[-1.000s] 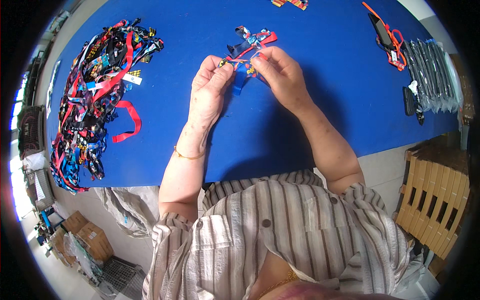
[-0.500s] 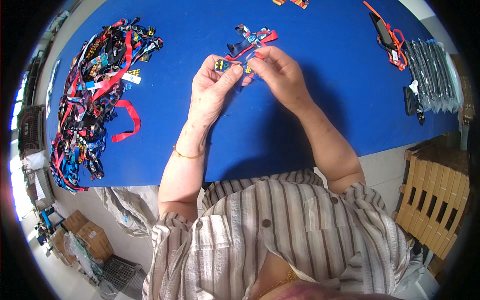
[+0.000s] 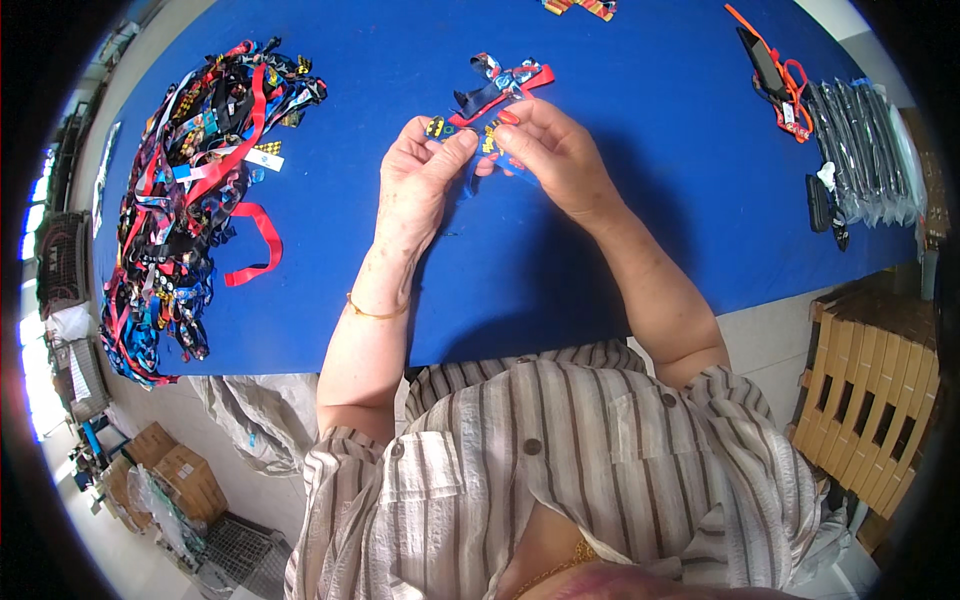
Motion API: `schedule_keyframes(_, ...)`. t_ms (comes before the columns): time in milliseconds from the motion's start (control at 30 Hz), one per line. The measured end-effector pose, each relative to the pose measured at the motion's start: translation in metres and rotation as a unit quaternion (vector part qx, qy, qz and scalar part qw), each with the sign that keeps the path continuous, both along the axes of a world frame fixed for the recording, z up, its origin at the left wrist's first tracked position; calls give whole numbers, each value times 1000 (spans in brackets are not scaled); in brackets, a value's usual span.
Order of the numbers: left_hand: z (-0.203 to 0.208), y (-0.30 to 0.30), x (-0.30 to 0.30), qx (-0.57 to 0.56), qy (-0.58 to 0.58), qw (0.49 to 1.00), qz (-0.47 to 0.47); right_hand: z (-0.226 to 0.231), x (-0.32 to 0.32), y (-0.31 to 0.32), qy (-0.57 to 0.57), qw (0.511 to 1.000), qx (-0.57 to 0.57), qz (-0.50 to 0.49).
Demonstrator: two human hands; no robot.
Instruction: The person picks up a lanyard from a pile, folds it into a cross shape, and secures the center with a small plastic clip. They repeat this process with a pink ribbon and another lanyard, placing each finished piece onto a separate pile.
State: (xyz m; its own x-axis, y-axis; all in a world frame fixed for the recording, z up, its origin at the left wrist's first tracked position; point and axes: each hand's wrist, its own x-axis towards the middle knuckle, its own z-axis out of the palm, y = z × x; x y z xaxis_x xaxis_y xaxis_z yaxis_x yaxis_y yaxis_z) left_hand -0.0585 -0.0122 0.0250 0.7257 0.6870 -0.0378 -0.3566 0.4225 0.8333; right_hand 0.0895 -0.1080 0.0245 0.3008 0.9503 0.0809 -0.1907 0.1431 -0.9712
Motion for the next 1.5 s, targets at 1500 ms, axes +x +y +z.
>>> schedule_keyframes(1500, 7, 0, -6, 105, 95, 990, -24, 17, 16, -6, -71, 987, 65, -132)
